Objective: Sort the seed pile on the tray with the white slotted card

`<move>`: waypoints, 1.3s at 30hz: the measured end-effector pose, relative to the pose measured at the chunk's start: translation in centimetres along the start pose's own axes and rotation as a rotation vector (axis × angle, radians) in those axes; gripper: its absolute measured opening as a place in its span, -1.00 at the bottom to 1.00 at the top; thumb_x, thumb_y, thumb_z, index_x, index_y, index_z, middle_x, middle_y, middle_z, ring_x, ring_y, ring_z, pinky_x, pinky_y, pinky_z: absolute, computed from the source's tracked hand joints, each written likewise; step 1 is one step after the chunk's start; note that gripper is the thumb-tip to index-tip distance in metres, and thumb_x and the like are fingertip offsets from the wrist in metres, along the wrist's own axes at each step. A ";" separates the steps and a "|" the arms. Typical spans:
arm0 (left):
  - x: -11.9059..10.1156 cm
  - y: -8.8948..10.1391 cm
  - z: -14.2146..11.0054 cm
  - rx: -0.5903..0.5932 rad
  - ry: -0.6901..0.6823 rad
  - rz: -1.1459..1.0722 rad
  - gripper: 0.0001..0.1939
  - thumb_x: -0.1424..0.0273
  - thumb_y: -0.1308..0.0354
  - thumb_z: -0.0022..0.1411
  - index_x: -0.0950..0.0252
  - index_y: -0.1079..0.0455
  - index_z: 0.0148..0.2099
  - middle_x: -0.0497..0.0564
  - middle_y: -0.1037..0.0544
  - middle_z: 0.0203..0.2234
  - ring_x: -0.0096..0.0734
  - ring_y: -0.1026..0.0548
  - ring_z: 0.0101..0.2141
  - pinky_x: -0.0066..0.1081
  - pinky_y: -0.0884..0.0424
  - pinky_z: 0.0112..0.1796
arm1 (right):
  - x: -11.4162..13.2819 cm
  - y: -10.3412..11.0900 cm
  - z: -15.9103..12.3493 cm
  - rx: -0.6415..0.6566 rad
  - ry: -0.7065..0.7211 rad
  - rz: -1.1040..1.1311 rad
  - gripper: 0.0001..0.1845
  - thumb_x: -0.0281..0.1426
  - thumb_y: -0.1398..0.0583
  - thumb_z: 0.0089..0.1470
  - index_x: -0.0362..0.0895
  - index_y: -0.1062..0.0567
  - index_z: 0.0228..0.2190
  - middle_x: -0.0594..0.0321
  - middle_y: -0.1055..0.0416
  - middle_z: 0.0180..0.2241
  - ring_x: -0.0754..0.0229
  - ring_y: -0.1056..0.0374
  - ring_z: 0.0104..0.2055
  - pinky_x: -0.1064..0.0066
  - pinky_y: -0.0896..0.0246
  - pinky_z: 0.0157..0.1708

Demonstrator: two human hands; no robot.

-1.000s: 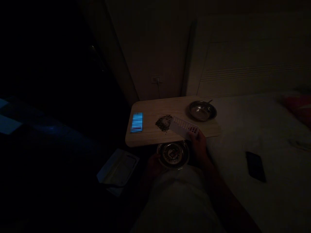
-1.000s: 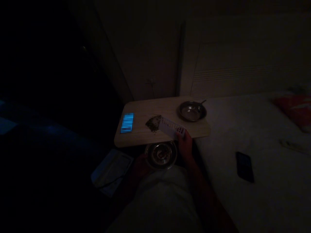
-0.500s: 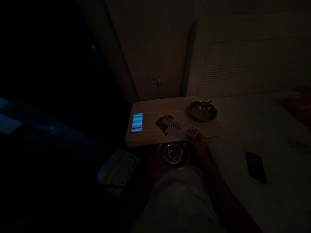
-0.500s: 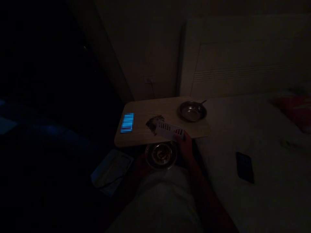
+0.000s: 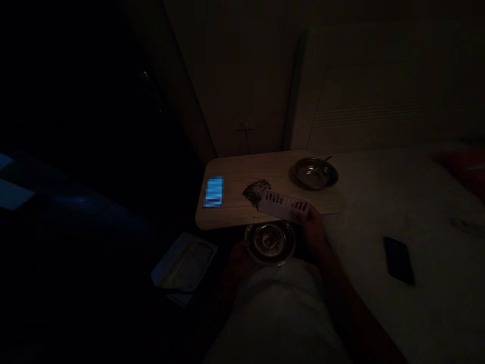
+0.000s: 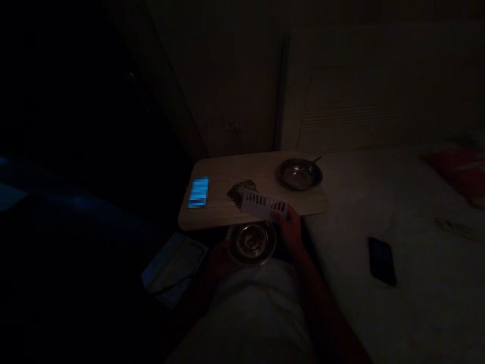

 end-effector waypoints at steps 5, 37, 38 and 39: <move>0.0 -0.4 -0.1 0.029 -0.012 0.009 -0.64 0.50 -0.19 0.06 0.44 -0.52 -0.05 0.24 -0.66 -0.14 -0.01 -0.57 -0.05 -0.10 -0.33 0.11 | 0.3 -1.3 -0.4 0.052 -0.046 -0.028 -0.66 -0.20 -0.33 -0.06 -0.12 -0.58 -0.25 0.20 -0.59 -0.28 0.03 -0.46 -0.24 0.23 -0.38 -0.22; 0.0 0.0 0.0 0.012 0.010 0.043 -0.68 0.49 -0.21 0.02 0.34 -0.54 -0.12 0.14 -0.69 -0.23 0.00 -0.57 -0.05 -0.11 -0.35 0.10 | -1.1 2.7 0.4 -0.210 -0.080 -0.011 -0.60 -0.15 -0.34 -0.12 -0.12 -0.53 -0.26 0.15 -0.58 -0.28 0.02 -0.46 -0.27 0.21 -0.37 -0.26; 0.0 -0.1 0.0 0.019 0.016 0.043 -0.67 0.48 -0.20 0.03 0.36 -0.53 -0.10 0.16 -0.68 -0.19 -0.01 -0.57 -0.04 -0.11 -0.34 0.11 | -0.8 2.7 0.4 -0.217 -0.067 -0.023 -0.60 -0.14 -0.34 -0.11 -0.12 -0.53 -0.26 0.15 -0.57 -0.27 0.02 -0.45 -0.26 0.21 -0.36 -0.24; 0.1 -0.2 -0.1 0.025 0.024 0.043 -0.65 0.47 -0.20 0.03 0.38 -0.53 -0.08 0.17 -0.67 -0.17 -0.01 -0.57 -0.04 -0.10 -0.33 0.11 | -0.5 2.6 0.4 -0.220 -0.054 -0.031 -0.60 -0.14 -0.33 -0.10 -0.12 -0.53 -0.25 0.14 -0.57 -0.26 0.02 -0.45 -0.25 0.21 -0.36 -0.23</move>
Point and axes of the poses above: each hand's wrist, its own z-axis towards the middle knuckle, its own y-axis out of the back of the hand, x = y × z, the point moved 10 cm from there along z, towards the middle knuckle
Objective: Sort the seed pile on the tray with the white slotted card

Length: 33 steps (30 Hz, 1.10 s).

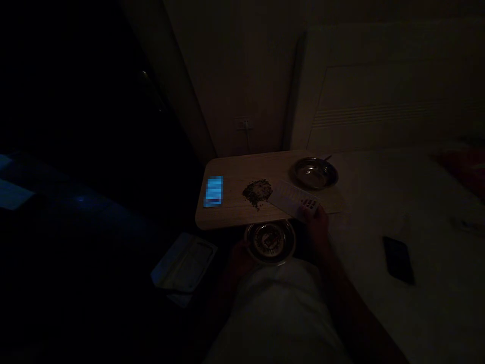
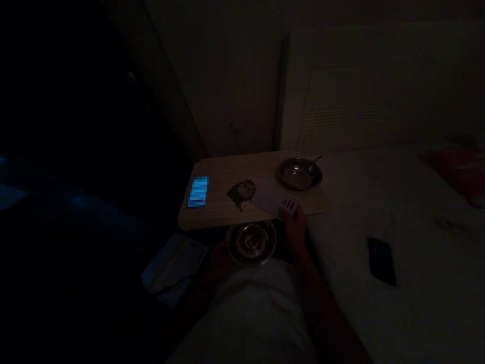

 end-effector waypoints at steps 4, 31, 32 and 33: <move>0.0 -0.4 -0.1 0.010 0.006 -0.008 -0.63 0.49 -0.21 0.01 0.34 -0.53 -0.07 0.15 -0.68 -0.16 0.02 -0.56 -0.02 -0.11 -0.34 0.10 | 0.8 -1.2 -0.2 0.050 0.051 -0.001 -0.61 -0.13 -0.31 -0.05 -0.13 -0.54 -0.24 0.14 -0.57 -0.25 0.04 -0.44 -0.22 0.21 -0.36 -0.19; -0.2 -0.7 -0.5 -0.014 -0.020 -0.036 -0.61 0.52 -0.15 0.05 0.43 -0.51 -0.03 0.20 -0.66 -0.14 -0.01 -0.57 -0.04 -0.07 -0.34 0.11 | 0.1 -2.5 -0.7 0.153 0.022 0.022 -0.64 -0.18 -0.33 -0.06 -0.14 -0.57 -0.24 0.19 -0.57 -0.28 0.05 -0.43 -0.23 0.23 -0.37 -0.20; -0.2 -0.8 -0.5 -0.003 -0.019 -0.033 -0.60 0.51 -0.16 0.05 0.44 -0.51 -0.02 0.20 -0.66 -0.13 -0.02 -0.58 -0.04 -0.08 -0.34 0.11 | 0.1 -2.4 -0.7 0.154 0.017 0.024 -0.65 -0.19 -0.34 -0.08 -0.14 -0.57 -0.25 0.19 -0.57 -0.28 0.05 -0.43 -0.24 0.23 -0.36 -0.20; -0.1 -0.9 -0.5 0.007 -0.018 -0.028 -0.60 0.50 -0.17 0.05 0.44 -0.50 -0.02 0.20 -0.66 -0.13 -0.03 -0.58 -0.05 -0.09 -0.33 0.11 | 0.1 -2.4 -0.7 0.156 0.010 0.032 -0.65 -0.20 -0.34 -0.09 -0.14 -0.58 -0.26 0.19 -0.58 -0.29 0.05 -0.43 -0.24 0.24 -0.36 -0.21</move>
Point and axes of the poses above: each hand's wrist, its own z-axis towards the middle knuckle, its own y-axis out of the back of the hand, x = y × z, the point moved 10 cm from there along z, towards the middle knuckle
